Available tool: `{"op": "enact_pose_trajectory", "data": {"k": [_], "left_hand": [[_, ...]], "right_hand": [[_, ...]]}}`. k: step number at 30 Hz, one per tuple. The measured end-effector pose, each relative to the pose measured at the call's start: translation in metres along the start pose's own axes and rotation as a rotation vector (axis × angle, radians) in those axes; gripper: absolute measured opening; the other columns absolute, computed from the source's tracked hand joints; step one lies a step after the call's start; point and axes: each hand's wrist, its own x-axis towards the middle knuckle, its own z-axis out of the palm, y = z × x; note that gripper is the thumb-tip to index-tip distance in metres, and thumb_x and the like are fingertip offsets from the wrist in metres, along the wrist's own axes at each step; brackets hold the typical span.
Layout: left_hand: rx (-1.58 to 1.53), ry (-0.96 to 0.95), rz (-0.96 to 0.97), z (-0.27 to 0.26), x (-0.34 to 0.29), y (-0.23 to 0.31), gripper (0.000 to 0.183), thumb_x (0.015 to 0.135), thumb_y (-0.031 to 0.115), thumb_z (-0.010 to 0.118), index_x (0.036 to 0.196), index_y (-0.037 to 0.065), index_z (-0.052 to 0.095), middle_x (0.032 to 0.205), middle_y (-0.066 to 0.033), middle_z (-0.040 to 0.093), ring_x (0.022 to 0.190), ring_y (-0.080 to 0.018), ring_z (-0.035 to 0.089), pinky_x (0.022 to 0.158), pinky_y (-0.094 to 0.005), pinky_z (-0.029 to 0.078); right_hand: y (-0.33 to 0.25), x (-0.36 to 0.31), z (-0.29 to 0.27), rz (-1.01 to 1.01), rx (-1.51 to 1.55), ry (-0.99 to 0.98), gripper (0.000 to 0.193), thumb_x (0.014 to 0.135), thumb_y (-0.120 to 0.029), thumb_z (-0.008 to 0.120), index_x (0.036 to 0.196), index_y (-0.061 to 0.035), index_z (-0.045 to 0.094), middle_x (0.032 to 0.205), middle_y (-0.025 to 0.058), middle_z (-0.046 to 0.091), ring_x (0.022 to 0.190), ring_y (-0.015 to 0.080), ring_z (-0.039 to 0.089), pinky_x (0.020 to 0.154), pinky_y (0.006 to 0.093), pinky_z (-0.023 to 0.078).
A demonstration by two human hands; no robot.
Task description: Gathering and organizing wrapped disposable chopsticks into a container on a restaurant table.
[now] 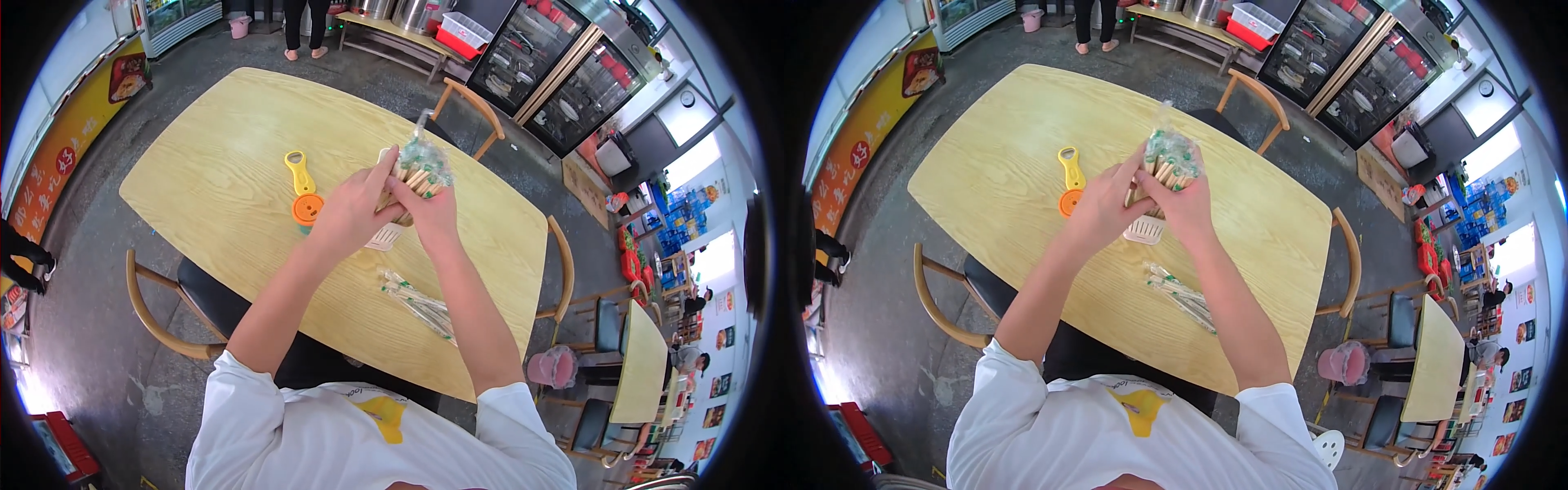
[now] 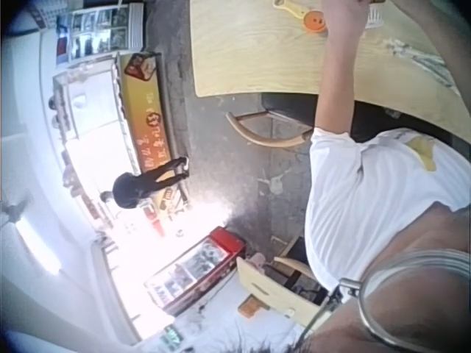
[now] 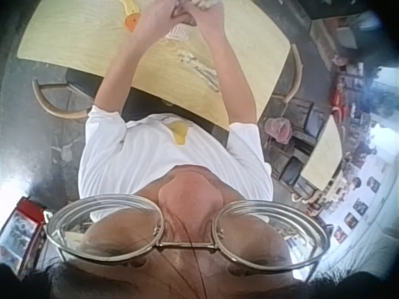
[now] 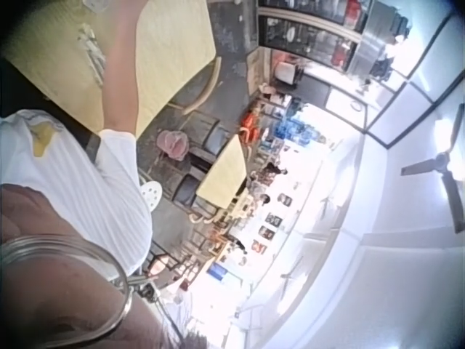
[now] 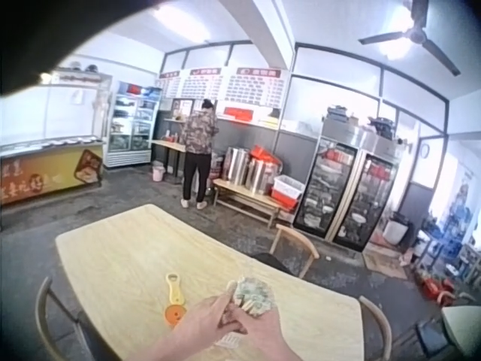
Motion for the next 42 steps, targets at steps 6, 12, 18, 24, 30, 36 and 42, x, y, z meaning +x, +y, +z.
{"op": "enact_pose_trajectory", "data": {"k": [6, 12, 18, 24, 30, 36, 42], "left_hand": [[-0.169, 0.086, -0.003, 0.0, 0.002, 0.019, 0.074, 0.092, 0.008, 0.079, 0.157, 0.005, 0.044, 0.136, -0.0183, 0.066, 0.117, -0.0327, 0.069, 0.096, -0.0407, 0.06], [-0.258, 0.174, 0.068, -0.003, 0.009, 0.023, 0.058, 0.093, 0.003, 0.076, 0.146, 0.006, 0.053, 0.135, -0.0122, 0.065, 0.116, -0.0289, 0.068, 0.097, -0.0391, 0.06], [-0.36, 0.206, 0.088, -0.003, 0.024, 0.025, 0.024, 0.089, 0.004, 0.079, 0.112, 0.003, 0.072, 0.12, -0.0112, 0.069, 0.104, -0.0264, 0.071, 0.091, -0.0367, 0.061], [-0.189, 0.219, 0.343, -0.01, 0.041, 0.037, 0.022, 0.092, 0.002, 0.072, 0.114, 0.004, 0.076, 0.111, -0.0102, 0.076, 0.101, -0.0297, 0.073, 0.089, -0.0372, 0.058], [-0.434, -0.011, 0.223, -0.013, 0.058, 0.053, 0.032, 0.099, -0.005, 0.056, 0.124, 0.004, 0.074, 0.125, -0.0125, 0.075, 0.116, -0.0313, 0.071, 0.098, -0.0372, 0.056], [-0.35, -0.195, 0.263, -0.017, 0.038, 0.051, 0.036, 0.097, 0.0, 0.065, 0.132, 0.007, 0.071, 0.134, -0.0118, 0.071, 0.122, -0.0299, 0.068, 0.101, -0.0378, 0.054], [-0.427, -0.267, 0.203, 0.001, 0.018, 0.054, 0.041, 0.084, 0.009, 0.084, 0.124, 0.011, 0.076, 0.131, -0.0092, 0.072, 0.114, -0.0269, 0.071, 0.093, -0.0349, 0.058]], "right_hand": [[-0.01, 0.005, -0.006, -0.14, 0.114, 0.098, 0.023, 0.093, -0.006, 0.078, 0.114, -0.0009, 0.071, 0.105, 0.0056, 0.076, 0.092, 0.0125, 0.072, 0.08, 0.0288, 0.058], [-0.02, 0.005, -0.003, -0.215, 0.18, 0.133, 0.02, 0.093, -0.004, 0.077, 0.112, -0.0018, 0.071, 0.104, 0.0045, 0.075, 0.092, 0.0114, 0.07, 0.081, 0.0284, 0.057], [-0.034, 0.01, -0.016, -0.258, 0.309, 0.106, 0.049, 0.094, 0.005, 0.068, 0.139, -0.0009, 0.049, 0.109, 0.0109, 0.069, 0.103, 0.0189, 0.068, 0.087, 0.0327, 0.057], [-0.056, 0.01, -0.035, -0.398, 0.518, 0.172, 0.049, 0.093, 0.002, 0.067, 0.137, -0.0021, 0.045, 0.105, 0.0122, 0.066, 0.095, 0.0226, 0.067, 0.082, 0.0364, 0.058], [-0.061, 0.005, -0.085, -0.358, 0.699, 0.247, 0.044, 0.096, -0.006, 0.066, 0.135, -0.0074, 0.048, 0.102, 0.0097, 0.064, 0.096, 0.024, 0.065, 0.087, 0.0437, 0.057], [-0.049, -0.018, -0.138, -0.214, 0.9, 0.265, 0.027, 0.096, -0.011, 0.063, 0.122, -0.0111, 0.055, 0.099, 0.0035, 0.062, 0.094, 0.0209, 0.062, 0.091, 0.0443, 0.053], [-0.029, -0.032, -0.139, -0.055, 0.964, 0.342, 0.031, 0.093, -0.014, 0.065, 0.121, -0.0089, 0.054, 0.096, 0.0031, 0.062, 0.09, 0.0203, 0.063, 0.089, 0.0448, 0.054]]}}
